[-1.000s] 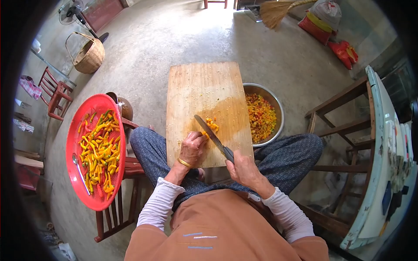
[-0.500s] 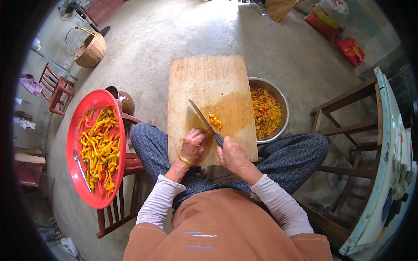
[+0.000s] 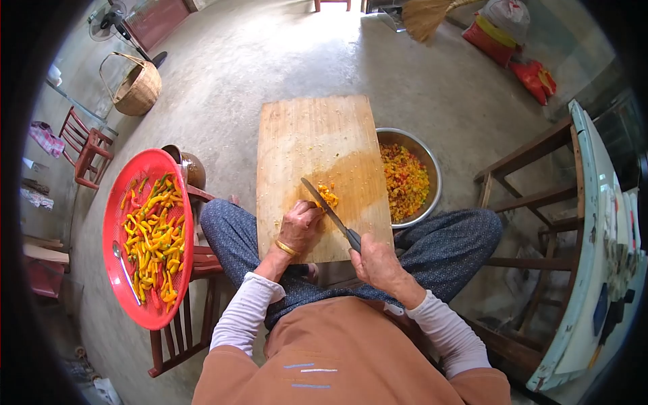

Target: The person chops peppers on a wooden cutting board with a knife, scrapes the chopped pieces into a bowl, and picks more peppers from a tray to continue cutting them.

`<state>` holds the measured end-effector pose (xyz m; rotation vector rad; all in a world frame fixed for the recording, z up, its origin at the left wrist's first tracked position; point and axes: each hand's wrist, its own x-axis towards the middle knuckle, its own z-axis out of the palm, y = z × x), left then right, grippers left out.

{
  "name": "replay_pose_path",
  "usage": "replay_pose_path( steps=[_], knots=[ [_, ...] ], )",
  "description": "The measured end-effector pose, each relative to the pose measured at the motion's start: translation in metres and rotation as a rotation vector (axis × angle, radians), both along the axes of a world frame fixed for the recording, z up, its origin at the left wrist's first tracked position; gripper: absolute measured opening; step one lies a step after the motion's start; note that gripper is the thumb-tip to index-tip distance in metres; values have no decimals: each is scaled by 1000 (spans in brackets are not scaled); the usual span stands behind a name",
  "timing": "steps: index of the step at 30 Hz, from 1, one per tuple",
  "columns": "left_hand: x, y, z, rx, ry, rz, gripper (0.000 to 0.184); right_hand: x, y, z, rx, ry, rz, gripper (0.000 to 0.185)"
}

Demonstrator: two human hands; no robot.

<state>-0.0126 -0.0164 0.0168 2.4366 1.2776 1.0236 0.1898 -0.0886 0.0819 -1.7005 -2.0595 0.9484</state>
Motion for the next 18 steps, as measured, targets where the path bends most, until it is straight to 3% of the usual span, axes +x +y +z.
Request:
replay_pose_path(
  steps=[5,11,14,18],
  knots=[
    [-2,3,-17,13,-25,-9,16,-17,10,-6,-32,-29,-9,23],
    [2,-5,12,-48,-20,6,21,-36,38,-21,45,71,-75,23],
    [-4,-5,6,46,27,-16,22,-17,36,-29,71,122,-65,23],
    [3,-8,4,25,-26,41,20,1,16,-5,58,126,-47,23]
  ],
)
